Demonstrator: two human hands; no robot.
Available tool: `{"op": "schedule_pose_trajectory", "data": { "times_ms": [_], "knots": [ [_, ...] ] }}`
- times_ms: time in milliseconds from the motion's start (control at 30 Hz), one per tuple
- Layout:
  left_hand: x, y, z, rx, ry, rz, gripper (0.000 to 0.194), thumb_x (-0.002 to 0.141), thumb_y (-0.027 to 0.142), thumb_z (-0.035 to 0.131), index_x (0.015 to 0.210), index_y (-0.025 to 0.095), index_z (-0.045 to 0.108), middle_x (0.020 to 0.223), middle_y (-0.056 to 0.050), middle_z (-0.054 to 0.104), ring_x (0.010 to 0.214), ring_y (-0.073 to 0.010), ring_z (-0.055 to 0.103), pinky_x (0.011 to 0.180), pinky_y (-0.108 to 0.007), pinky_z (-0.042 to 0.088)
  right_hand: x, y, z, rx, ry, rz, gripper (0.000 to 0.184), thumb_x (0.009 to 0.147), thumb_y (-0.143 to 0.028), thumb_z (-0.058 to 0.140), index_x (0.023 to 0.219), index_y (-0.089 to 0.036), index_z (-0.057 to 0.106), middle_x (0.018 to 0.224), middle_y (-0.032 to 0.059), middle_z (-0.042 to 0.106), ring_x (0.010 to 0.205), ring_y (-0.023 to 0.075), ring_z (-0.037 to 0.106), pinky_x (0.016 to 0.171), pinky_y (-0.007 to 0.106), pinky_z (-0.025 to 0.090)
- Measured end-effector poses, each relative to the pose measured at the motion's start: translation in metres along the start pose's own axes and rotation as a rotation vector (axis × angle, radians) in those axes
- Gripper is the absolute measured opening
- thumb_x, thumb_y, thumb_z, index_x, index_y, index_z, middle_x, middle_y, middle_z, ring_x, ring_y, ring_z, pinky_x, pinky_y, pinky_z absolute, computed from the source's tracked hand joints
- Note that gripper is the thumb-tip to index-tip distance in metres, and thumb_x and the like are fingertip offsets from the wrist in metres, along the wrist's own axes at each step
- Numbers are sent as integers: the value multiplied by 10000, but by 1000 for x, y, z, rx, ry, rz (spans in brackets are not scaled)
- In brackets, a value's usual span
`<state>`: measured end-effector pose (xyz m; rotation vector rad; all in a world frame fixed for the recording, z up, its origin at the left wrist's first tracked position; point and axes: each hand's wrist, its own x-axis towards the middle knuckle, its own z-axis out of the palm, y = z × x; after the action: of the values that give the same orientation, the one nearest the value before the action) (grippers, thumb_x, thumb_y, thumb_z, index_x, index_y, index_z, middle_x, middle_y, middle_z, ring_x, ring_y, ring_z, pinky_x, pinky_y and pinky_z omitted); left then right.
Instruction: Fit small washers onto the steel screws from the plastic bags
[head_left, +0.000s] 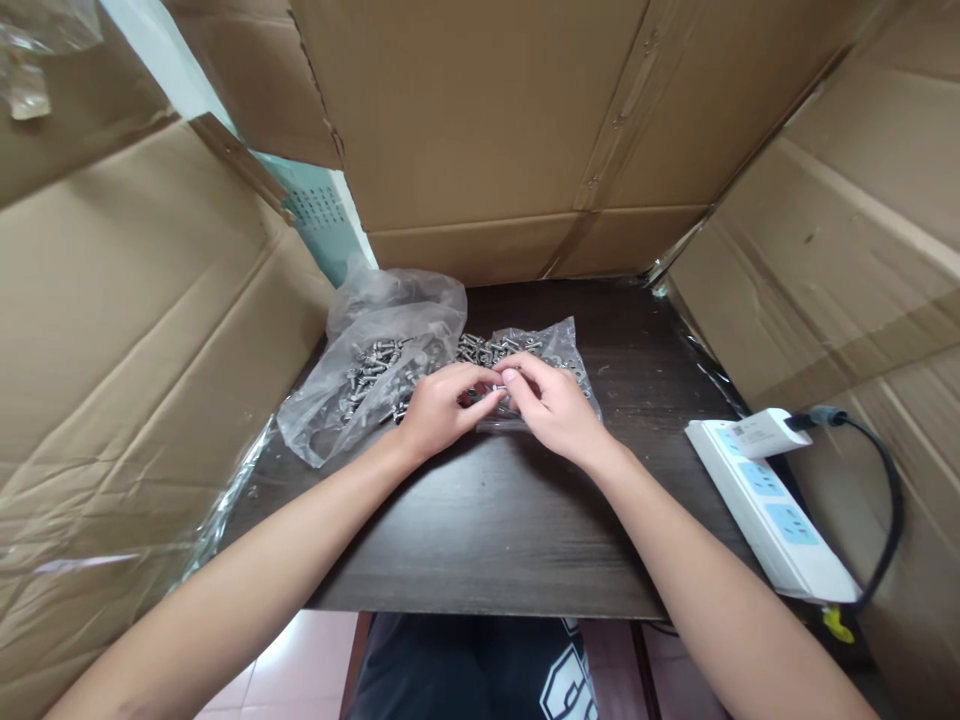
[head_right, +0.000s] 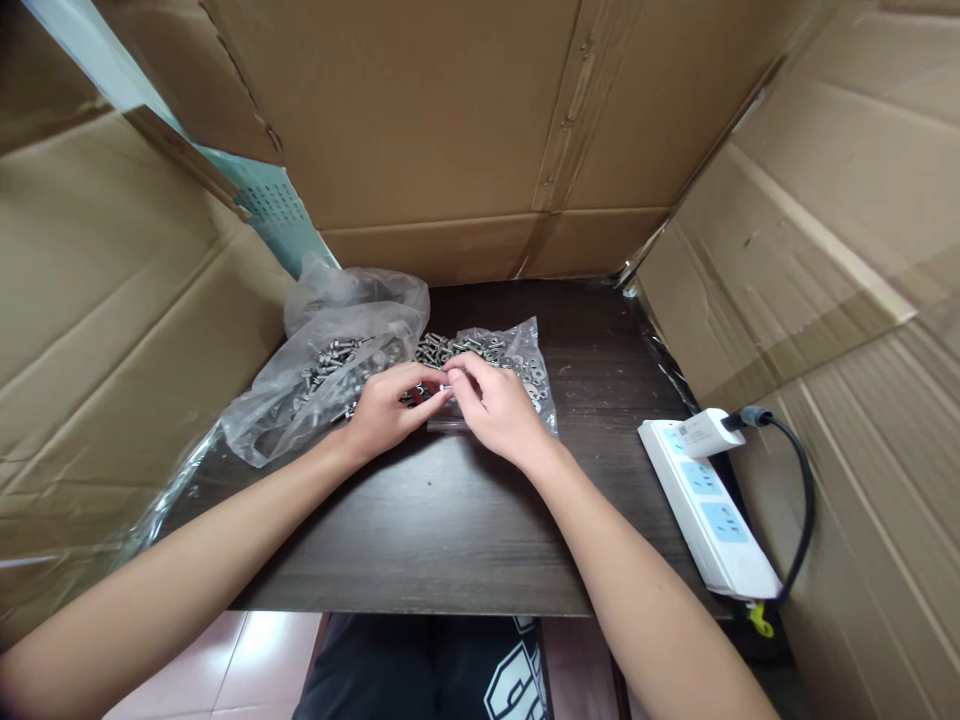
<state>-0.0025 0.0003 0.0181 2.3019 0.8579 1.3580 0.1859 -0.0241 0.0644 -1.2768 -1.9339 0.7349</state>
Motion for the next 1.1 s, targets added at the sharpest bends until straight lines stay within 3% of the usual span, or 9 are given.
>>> {"op": "schedule_pose_trajectory", "data": {
  "times_ms": [200,367,533,733,900,1100],
  "knots": [
    [0,-2,-1,9,13,-31,74,972,227,686,1006,181,733,954,-46,776,826,-159,710,720,-251,557,1,0,2,108,6,-16,305,922,-278,601,1218,-205,618,1088,84,705,844,184,701,655,277,533],
    [0,-1,1,7,-4,-9,75,968,217,689,1015,169,721,942,-47,765,816,-153,695,671,-225,548,1,1,3,43,69,42,193,999,-339,522,1047,-203,650,715,0,662,617,155,635,615,284,498],
    [0,-3,0,5,7,-34,79,963,212,681,1016,164,715,909,-41,746,798,-147,694,663,-213,554,1,-1,2,-3,50,-117,164,923,-206,576,1060,-196,665,1045,68,732,832,175,687,657,271,516],
    [2,-2,-1,-9,1,-39,82,961,216,681,1009,166,723,889,-40,738,774,-142,689,640,-201,551,0,1,2,-40,29,-101,170,973,-232,546,1100,-201,655,861,27,711,719,165,645,672,296,515],
    [1,-4,-2,-20,8,-41,80,950,182,688,1022,165,719,923,-36,751,784,-135,700,665,-204,559,0,3,5,-83,27,-171,200,979,-204,521,1142,-193,637,1142,98,691,974,215,676,786,339,553],
    [0,-4,-2,6,-6,-57,93,954,192,686,1037,169,721,941,-39,759,803,-143,715,675,-214,563,0,6,5,-23,57,-182,282,922,-147,573,1192,-213,620,1147,87,703,984,216,688,789,343,577]
  ]
}}
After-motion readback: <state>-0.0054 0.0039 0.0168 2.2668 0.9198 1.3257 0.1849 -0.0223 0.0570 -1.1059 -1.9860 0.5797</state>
